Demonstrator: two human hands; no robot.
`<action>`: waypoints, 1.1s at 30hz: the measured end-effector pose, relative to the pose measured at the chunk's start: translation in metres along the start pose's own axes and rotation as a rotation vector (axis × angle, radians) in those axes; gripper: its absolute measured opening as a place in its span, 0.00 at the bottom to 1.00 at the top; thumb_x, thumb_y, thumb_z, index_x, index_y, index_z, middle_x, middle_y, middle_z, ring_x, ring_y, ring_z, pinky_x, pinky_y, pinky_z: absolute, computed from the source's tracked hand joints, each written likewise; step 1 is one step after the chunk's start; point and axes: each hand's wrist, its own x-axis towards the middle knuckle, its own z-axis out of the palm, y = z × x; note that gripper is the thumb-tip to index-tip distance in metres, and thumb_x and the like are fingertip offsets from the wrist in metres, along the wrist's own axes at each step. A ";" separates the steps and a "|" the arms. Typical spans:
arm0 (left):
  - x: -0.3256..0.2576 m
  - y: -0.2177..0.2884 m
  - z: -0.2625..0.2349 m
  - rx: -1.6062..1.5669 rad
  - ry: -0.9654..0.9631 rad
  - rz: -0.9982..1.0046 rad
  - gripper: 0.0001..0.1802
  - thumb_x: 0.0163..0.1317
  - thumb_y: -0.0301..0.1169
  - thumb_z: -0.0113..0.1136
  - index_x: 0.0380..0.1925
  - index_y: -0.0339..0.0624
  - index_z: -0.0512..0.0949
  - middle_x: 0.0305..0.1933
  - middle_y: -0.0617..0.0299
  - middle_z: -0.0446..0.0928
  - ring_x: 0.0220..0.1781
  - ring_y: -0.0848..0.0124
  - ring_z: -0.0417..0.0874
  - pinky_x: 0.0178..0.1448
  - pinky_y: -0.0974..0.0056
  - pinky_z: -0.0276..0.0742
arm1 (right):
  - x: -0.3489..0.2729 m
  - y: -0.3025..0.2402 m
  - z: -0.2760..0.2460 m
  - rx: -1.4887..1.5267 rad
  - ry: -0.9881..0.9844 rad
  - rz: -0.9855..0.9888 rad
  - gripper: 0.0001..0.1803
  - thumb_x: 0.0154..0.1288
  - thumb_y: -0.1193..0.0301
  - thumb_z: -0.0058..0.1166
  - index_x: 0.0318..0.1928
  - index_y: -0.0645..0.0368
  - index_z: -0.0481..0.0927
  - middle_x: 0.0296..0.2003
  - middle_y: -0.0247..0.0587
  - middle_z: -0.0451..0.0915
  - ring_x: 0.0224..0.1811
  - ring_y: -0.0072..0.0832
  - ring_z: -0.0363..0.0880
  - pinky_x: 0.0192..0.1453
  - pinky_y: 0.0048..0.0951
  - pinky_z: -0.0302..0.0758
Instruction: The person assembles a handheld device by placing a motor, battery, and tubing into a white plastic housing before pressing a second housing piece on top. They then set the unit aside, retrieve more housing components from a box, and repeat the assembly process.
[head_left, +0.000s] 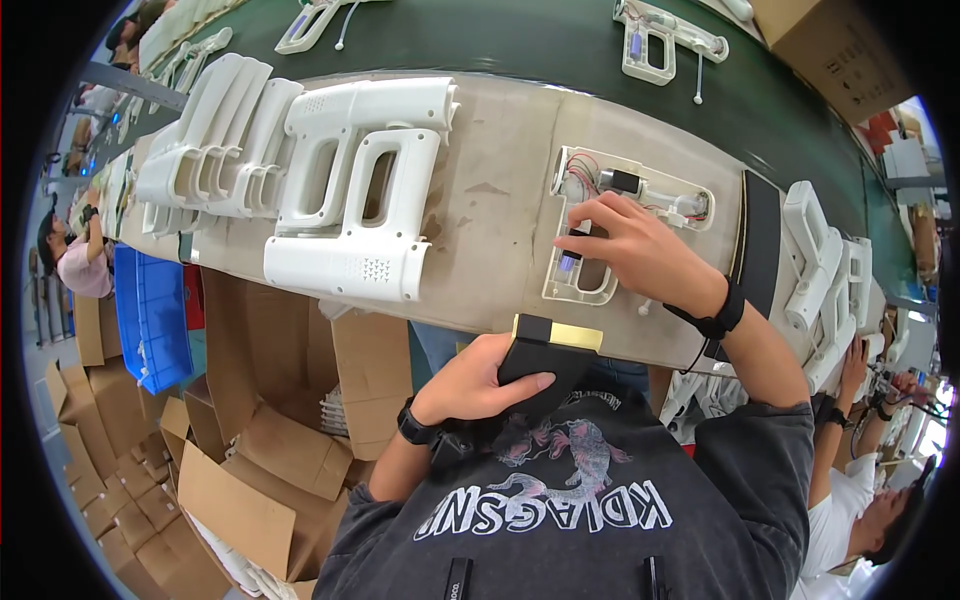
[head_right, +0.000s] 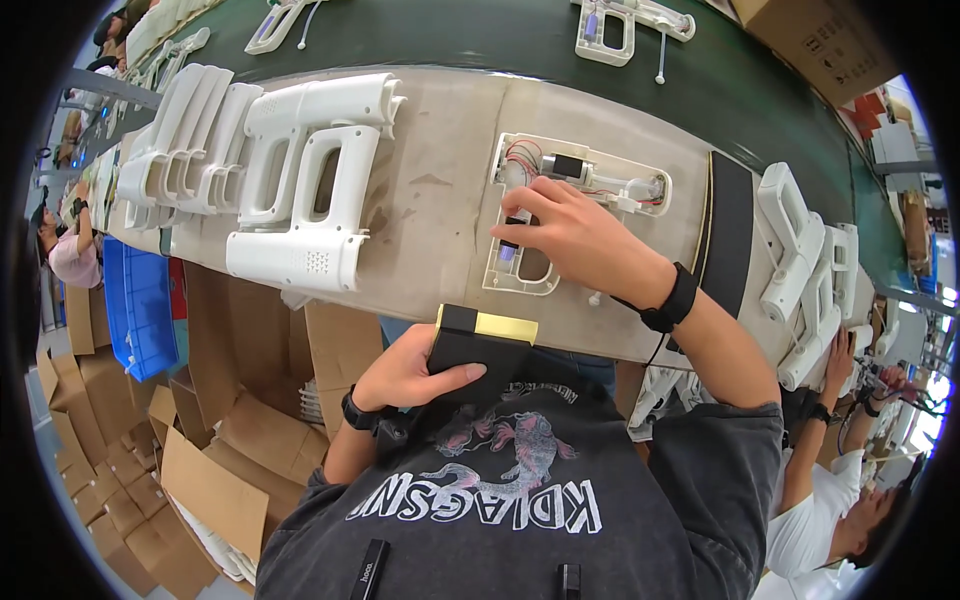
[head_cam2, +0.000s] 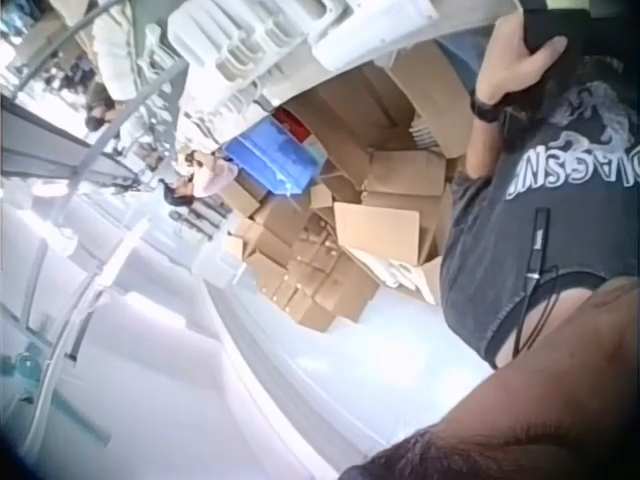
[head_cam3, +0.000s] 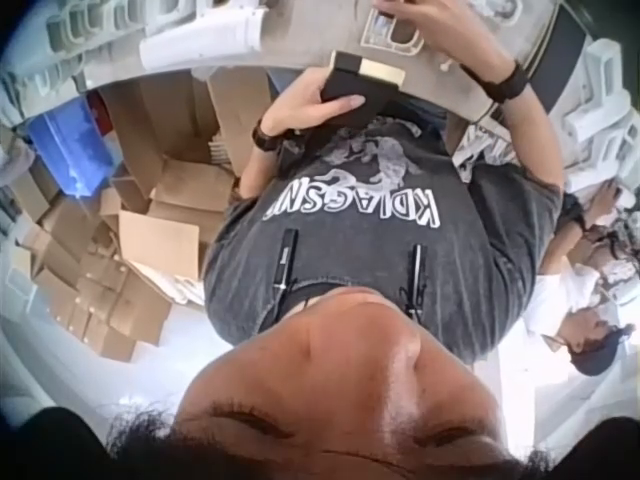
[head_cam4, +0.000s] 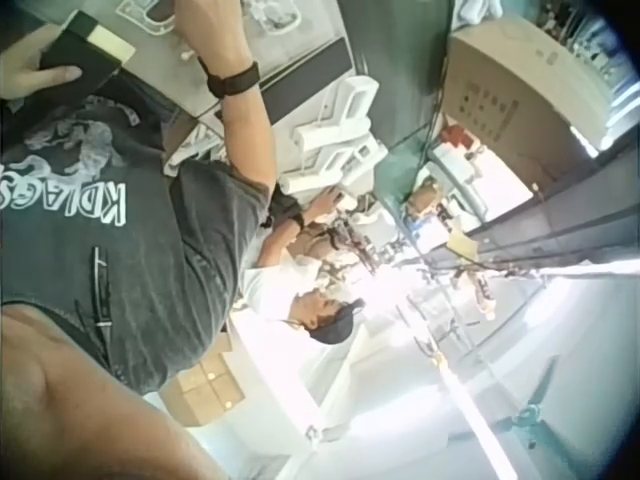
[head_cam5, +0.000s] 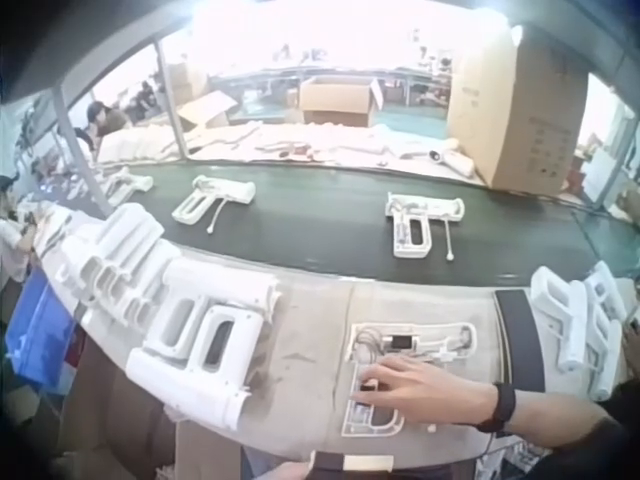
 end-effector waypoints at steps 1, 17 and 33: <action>0.000 0.000 0.001 -0.037 -0.009 -0.017 0.24 0.69 0.29 0.64 0.62 0.31 0.75 0.56 0.49 0.84 0.55 0.62 0.84 0.63 0.60 0.77 | 0.001 0.000 0.001 -0.004 -0.025 0.011 0.31 0.48 0.86 0.57 0.56 0.55 0.85 0.52 0.38 0.77 0.58 0.40 0.74 0.64 0.40 0.75; 0.059 0.035 0.050 0.109 -0.047 0.204 0.30 0.67 0.30 0.68 0.65 0.36 0.67 0.49 0.44 0.83 0.49 0.52 0.86 0.56 0.56 0.79 | -0.094 -0.070 -0.059 0.736 -0.126 0.520 0.36 0.59 0.72 0.74 0.68 0.59 0.74 0.58 0.41 0.79 0.51 0.31 0.79 0.57 0.32 0.78; 0.159 0.064 -0.004 1.057 0.491 0.445 0.15 0.62 0.24 0.68 0.49 0.46 0.85 0.49 0.60 0.82 0.53 0.58 0.81 0.59 0.55 0.76 | -0.200 0.050 -0.083 -0.103 0.574 0.719 0.20 0.63 0.78 0.66 0.56 0.61 0.83 0.55 0.44 0.80 0.57 0.44 0.80 0.64 0.37 0.73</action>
